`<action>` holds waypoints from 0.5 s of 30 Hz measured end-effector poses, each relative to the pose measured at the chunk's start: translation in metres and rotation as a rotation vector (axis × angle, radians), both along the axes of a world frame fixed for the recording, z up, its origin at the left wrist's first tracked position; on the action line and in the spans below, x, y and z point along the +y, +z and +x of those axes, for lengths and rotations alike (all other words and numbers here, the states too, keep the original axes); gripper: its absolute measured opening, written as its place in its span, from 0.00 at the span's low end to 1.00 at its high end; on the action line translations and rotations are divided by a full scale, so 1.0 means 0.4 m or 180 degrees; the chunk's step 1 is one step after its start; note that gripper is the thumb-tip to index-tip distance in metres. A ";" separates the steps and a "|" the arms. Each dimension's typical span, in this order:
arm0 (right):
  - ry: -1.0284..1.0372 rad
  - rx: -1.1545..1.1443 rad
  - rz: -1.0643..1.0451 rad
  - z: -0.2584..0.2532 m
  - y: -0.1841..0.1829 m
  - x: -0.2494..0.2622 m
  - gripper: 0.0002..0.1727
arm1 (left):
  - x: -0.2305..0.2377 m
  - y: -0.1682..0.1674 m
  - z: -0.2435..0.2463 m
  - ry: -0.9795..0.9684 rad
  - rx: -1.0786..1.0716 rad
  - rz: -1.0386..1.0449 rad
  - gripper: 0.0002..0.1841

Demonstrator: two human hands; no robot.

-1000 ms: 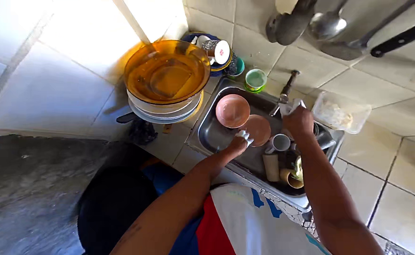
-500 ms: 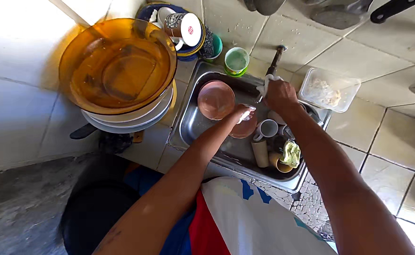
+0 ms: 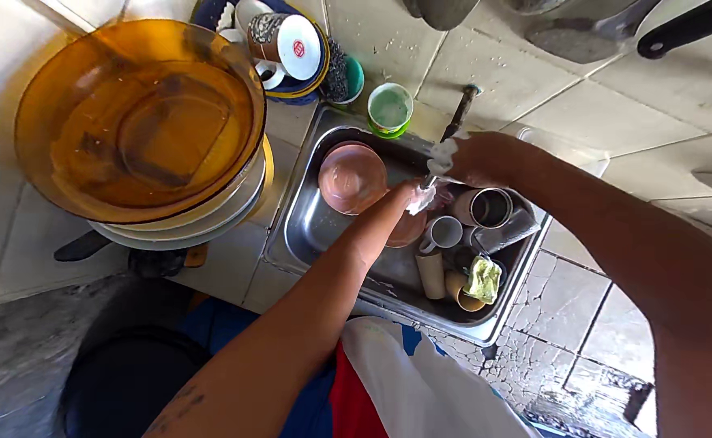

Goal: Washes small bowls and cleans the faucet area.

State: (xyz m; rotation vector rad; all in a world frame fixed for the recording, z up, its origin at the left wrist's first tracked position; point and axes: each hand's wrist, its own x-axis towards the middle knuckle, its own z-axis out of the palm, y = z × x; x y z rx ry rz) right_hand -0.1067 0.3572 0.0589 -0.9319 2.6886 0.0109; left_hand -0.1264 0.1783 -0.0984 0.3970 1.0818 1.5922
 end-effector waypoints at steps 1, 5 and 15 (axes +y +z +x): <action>-0.0053 0.0158 0.0007 0.023 -0.002 0.000 0.15 | 0.033 0.067 0.000 -0.0080 0.0128 -0.1101 0.14; -0.2765 0.1173 -0.1717 0.169 -0.133 -0.088 0.24 | -0.030 0.106 0.042 0.0408 0.0352 -0.1200 0.21; -0.4323 -0.1620 -0.8180 0.129 -0.437 -0.297 0.27 | -0.201 0.329 0.142 0.0906 0.0682 -0.1058 0.16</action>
